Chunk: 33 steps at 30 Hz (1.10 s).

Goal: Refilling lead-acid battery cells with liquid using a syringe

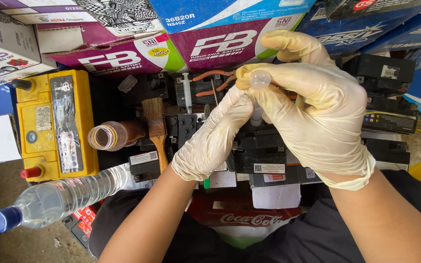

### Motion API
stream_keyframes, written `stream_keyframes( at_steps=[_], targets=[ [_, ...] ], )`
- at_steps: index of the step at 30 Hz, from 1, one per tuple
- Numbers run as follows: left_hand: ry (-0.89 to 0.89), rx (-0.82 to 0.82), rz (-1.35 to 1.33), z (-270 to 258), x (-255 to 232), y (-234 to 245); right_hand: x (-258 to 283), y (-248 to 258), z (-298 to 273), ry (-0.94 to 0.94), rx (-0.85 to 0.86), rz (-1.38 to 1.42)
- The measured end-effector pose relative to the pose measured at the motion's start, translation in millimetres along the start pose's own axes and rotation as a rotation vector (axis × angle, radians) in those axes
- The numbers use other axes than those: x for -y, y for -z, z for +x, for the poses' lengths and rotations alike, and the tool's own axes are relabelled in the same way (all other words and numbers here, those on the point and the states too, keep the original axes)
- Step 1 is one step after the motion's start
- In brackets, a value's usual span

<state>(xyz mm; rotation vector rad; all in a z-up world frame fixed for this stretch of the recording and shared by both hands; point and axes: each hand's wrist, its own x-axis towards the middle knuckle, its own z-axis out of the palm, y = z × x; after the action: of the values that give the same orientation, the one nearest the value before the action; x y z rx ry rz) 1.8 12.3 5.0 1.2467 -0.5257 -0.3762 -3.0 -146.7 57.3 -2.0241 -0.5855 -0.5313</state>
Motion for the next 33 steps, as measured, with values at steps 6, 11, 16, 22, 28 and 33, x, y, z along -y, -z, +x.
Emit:
stream_keyframes(
  at_steps=[6, 11, 16, 22, 28, 33],
  targets=[
    [-0.029, 0.005, 0.004, 0, -1, 1, 2, 1, 0, -0.01, 0.006, 0.024],
    [0.043, -0.031, -0.059, -6, 16, 6, 1, 0, 1, -0.003, 0.004, 0.008],
    [-0.009, -0.031, -0.085, -6, 25, 7, -1, 0, -1, -0.023, 0.013, 0.022],
    [-0.04, -0.025, -0.073, -8, 30, 5, 2, -5, 1, -0.037, -0.022, 0.075],
    [-0.036, -0.048, 0.001, -5, 27, 3, 8, -6, 4, -0.029, -0.029, 0.02],
    [-0.093, -0.038, 0.047, -7, 33, 7, 10, -7, 5, 0.004, -0.053, 0.004]
  ],
)
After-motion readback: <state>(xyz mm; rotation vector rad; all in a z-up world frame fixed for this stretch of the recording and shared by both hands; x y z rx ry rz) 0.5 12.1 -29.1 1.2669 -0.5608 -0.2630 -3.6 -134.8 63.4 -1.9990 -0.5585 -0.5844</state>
